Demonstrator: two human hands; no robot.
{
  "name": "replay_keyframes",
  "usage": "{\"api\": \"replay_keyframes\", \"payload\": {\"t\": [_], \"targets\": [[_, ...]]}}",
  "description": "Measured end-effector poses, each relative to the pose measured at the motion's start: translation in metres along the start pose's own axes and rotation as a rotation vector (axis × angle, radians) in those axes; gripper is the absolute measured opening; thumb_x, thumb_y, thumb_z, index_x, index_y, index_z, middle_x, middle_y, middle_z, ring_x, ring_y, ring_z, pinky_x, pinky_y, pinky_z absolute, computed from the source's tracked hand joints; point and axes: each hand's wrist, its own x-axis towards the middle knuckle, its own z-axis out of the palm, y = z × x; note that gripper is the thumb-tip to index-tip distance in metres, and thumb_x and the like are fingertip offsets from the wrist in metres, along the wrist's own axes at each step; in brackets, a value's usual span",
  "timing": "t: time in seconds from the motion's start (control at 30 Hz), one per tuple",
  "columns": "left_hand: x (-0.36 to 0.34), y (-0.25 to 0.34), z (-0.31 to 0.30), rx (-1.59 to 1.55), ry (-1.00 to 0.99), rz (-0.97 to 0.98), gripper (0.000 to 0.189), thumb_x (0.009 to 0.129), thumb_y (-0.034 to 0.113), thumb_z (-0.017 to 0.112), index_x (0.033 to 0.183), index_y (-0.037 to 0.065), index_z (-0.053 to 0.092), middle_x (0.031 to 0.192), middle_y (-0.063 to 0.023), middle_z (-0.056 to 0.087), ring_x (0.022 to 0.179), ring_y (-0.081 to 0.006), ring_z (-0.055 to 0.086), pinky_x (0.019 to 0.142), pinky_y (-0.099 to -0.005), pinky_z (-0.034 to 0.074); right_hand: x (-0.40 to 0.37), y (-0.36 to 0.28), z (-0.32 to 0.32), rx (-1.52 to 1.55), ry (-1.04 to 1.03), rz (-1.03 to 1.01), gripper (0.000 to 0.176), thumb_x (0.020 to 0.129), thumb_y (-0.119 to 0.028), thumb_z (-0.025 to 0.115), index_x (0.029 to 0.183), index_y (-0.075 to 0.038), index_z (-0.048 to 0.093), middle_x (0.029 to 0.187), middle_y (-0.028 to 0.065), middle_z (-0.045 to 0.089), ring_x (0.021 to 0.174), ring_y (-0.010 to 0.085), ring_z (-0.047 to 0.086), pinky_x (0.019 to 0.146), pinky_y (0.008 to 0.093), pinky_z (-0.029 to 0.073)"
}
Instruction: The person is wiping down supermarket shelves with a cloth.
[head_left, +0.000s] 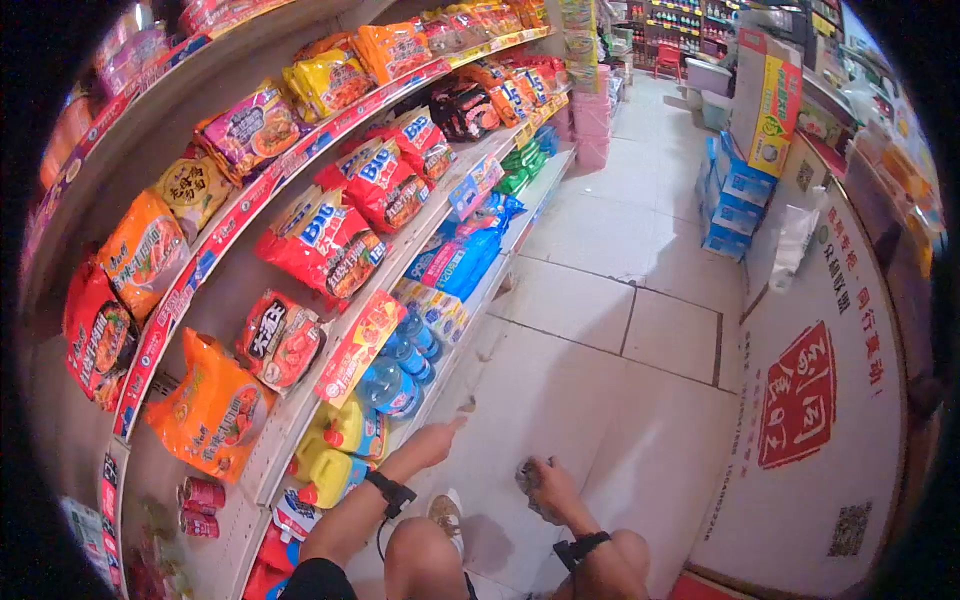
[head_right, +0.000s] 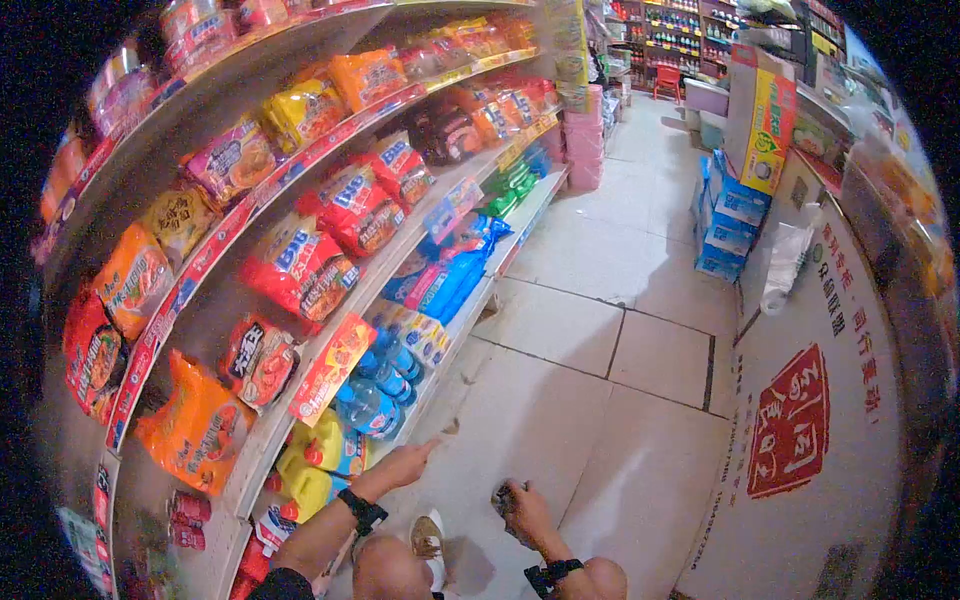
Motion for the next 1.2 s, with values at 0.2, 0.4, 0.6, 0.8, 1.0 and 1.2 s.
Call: {"api": "replay_keyframes", "payload": {"t": [0.2, 0.4, 0.6, 0.8, 1.0, 1.2], "targets": [[0.007, -0.014, 0.011, 0.056, -0.059, -0.062, 0.039, 0.102, 0.014, 0.053, 0.141, 0.008, 0.055, 0.097, -0.0285, 0.072, 0.093, -0.0488, 0.070, 0.082, -0.0605, 0.054, -0.002, 0.009, -0.001, 0.084, -0.011, 0.035, 0.064, 0.077, -0.014, 0.076, 0.138, -0.019, 0.061, 0.125, 0.0241, 0.060, 0.109, 0.0489, 0.064, 0.095, 0.0531, 0.055], [-0.002, -0.021, 0.006, 0.070, -0.021, -0.074, 0.039, 0.101, 0.014, 0.051, 0.139, 0.009, 0.057, 0.098, -0.0294, 0.073, 0.094, -0.0494, 0.070, 0.084, -0.0605, 0.055, -0.007, 0.013, -0.006, 0.068, -0.011, 0.014, 0.079, 0.069, -0.010, 0.083, 0.143, -0.021, 0.058, 0.126, 0.0251, 0.058, 0.110, 0.0497, 0.065, 0.094, 0.0531, 0.058], [-0.006, -0.029, 0.009, 0.040, -0.012, -0.085, 0.041, 0.098, 0.013, 0.050, 0.138, 0.008, 0.057, 0.101, -0.0303, 0.072, 0.097, -0.0498, 0.070, 0.087, -0.0607, 0.054, -0.010, 0.005, -0.017, 0.053, -0.009, 0.033, 0.059, 0.077, -0.013, 0.077, 0.134, -0.018, 0.064, 0.121, 0.0225, 0.059, 0.108, 0.0479, 0.064, 0.093, 0.0511, 0.056], [-0.009, -0.037, 0.021, 0.000, -0.004, -0.075, 0.042, 0.097, 0.017, 0.056, 0.137, 0.007, 0.058, 0.105, -0.0303, 0.072, 0.101, -0.0489, 0.069, 0.090, -0.0595, 0.054, -0.008, 0.023, -0.012, -0.009, -0.026, -0.003, 0.064, 0.076, -0.015, 0.080, 0.138, -0.017, 0.061, 0.120, 0.0241, 0.061, 0.110, 0.0493, 0.065, 0.094, 0.0530, 0.057], [-0.015, -0.039, 0.022, -0.005, 0.012, -0.050, 0.046, 0.098, 0.027, 0.063, 0.139, 0.007, 0.056, 0.109, -0.0298, 0.072, 0.103, -0.0484, 0.069, 0.091, -0.0590, 0.054, -0.014, 0.003, -0.026, -0.062, -0.026, 0.049, 0.057, 0.082, -0.019, 0.077, 0.137, -0.017, 0.063, 0.125, 0.0254, 0.061, 0.105, 0.0503, 0.067, 0.091, 0.0557, 0.057], [-0.024, -0.026, 0.009, 0.024, 0.071, -0.080, 0.048, 0.104, 0.037, 0.059, 0.142, 0.007, 0.052, 0.111, -0.0289, 0.071, 0.103, -0.0486, 0.069, 0.090, -0.0581, 0.055, -0.012, 0.014, -0.017, -0.065, -0.020, 0.015, 0.057, 0.084, -0.022, 0.076, 0.139, -0.017, 0.062, 0.128, 0.0266, 0.061, 0.104, 0.0508, 0.068, 0.090, 0.0569, 0.058]]}}
